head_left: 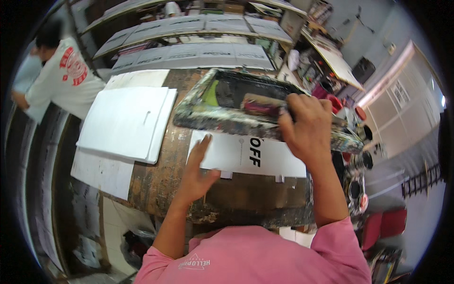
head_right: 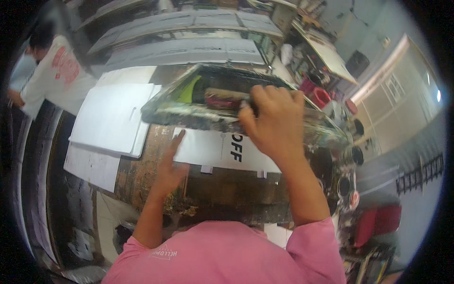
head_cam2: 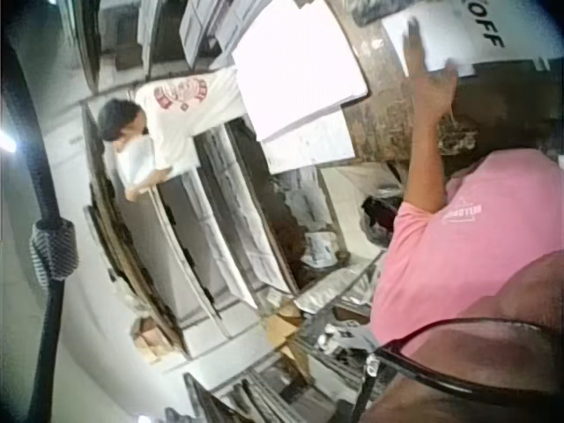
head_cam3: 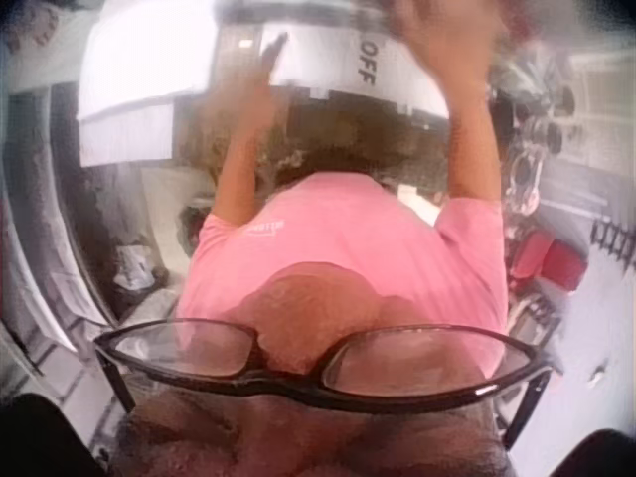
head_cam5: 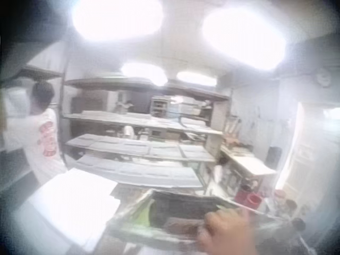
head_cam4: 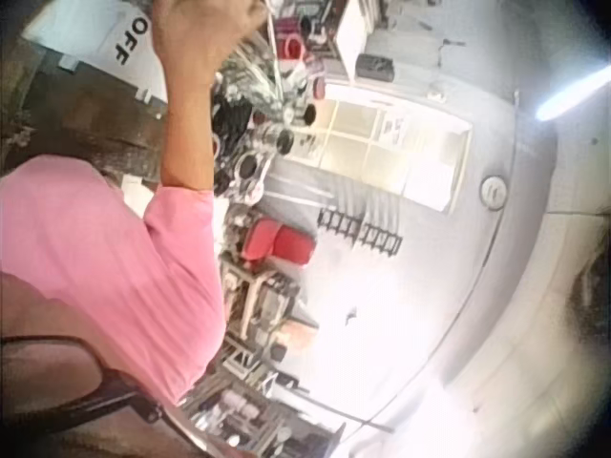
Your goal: The person performs screen printing on plastic bags by placing a bag under a screen, pulling a squeegee with black ink across the mesh, and then lifting the screen to reveal the printed logo.
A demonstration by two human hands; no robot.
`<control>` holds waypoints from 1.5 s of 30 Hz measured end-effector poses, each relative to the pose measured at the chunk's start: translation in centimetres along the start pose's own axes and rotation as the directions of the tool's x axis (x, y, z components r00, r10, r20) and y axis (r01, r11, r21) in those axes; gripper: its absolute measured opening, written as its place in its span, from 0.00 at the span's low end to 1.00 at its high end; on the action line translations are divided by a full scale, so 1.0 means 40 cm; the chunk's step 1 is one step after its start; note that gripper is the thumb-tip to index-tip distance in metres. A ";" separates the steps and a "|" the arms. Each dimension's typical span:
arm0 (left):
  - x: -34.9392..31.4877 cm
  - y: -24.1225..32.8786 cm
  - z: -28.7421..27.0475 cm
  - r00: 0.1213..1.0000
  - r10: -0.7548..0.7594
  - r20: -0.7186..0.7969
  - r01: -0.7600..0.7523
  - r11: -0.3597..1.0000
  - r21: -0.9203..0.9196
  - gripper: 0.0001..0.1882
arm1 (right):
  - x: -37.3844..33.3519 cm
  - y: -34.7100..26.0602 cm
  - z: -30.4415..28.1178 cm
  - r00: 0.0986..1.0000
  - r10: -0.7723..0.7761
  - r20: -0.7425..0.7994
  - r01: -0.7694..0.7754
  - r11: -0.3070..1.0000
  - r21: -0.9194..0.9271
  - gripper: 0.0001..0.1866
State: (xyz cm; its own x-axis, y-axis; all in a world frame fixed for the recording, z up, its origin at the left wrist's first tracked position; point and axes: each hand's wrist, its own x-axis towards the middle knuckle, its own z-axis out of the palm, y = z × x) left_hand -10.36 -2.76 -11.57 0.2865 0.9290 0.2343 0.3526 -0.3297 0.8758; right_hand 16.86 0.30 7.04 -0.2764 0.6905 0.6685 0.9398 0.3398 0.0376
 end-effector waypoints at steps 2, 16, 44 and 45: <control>-0.002 -0.046 0.050 0.991 -0.129 -0.045 0.129 0.783 0.609 0.55 | 0.049 0.018 -0.010 1.000 0.007 0.009 -0.007 1.000 -0.008 0.13; 0.073 -0.046 0.119 0.984 -0.089 -0.155 0.165 0.784 0.598 0.46 | 0.271 0.143 -0.032 0.948 0.226 0.226 -0.267 0.948 0.171 0.34; -0.090 -0.555 -0.982 0.400 -0.282 -0.872 0.690 0.719 0.085 0.35 | 0.247 0.111 -0.011 0.988 0.025 -0.150 -0.008 0.994 0.110 0.26; -0.065 -0.540 -0.968 0.429 0.012 -0.903 0.714 0.608 0.347 0.34 | 0.245 0.116 -0.009 0.981 0.005 -0.193 0.013 0.996 0.091 0.26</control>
State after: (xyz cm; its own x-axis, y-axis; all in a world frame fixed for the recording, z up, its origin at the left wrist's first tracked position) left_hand -53.21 8.46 -14.77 -0.6778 0.5465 0.4918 0.7279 0.4045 0.5537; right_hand 18.57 8.41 14.04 -0.2282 0.5561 0.7992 0.9136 0.4060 -0.0216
